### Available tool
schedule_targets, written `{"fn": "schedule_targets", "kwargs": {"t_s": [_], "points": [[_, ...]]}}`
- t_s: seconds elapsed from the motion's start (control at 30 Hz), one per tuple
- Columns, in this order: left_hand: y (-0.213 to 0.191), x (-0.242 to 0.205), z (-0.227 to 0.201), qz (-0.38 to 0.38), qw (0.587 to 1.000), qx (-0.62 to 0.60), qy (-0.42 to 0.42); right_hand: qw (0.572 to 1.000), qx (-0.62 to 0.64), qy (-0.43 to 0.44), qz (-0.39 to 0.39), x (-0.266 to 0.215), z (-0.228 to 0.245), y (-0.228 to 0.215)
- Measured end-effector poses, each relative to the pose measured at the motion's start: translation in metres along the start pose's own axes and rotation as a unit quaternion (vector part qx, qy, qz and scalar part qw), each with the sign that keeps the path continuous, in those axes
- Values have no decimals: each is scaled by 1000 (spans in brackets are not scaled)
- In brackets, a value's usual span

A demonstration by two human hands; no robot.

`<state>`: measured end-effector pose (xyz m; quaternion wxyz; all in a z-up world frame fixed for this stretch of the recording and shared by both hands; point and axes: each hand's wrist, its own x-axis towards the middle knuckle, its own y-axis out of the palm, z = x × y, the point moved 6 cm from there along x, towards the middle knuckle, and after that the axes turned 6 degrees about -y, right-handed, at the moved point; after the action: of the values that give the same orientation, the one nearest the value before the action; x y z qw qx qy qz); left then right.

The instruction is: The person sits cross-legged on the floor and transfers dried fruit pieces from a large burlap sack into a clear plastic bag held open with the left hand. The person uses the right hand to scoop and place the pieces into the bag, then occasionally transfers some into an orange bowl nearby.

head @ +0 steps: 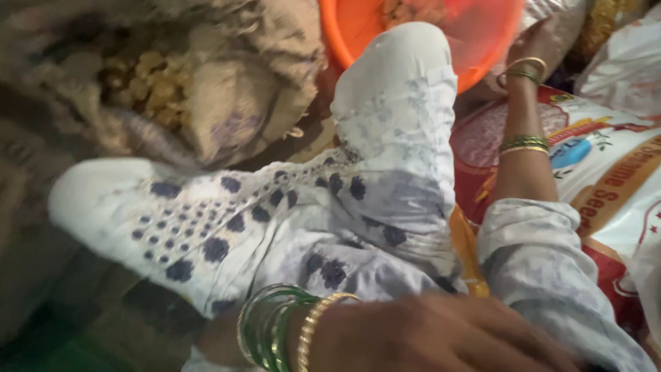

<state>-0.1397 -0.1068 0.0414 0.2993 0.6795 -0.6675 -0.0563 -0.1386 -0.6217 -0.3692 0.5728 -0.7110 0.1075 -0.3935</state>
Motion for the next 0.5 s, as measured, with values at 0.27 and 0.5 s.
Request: {"fn": "schedule_targets", "kwargs": {"t_s": [0.27,0.5], "points": [[25,0,2,37,997,66,14,944,207,217,140,-1,-34,1],[11,-18,-15,28,987,153,-40,721,509,428,193,-35,-20,19]]}}
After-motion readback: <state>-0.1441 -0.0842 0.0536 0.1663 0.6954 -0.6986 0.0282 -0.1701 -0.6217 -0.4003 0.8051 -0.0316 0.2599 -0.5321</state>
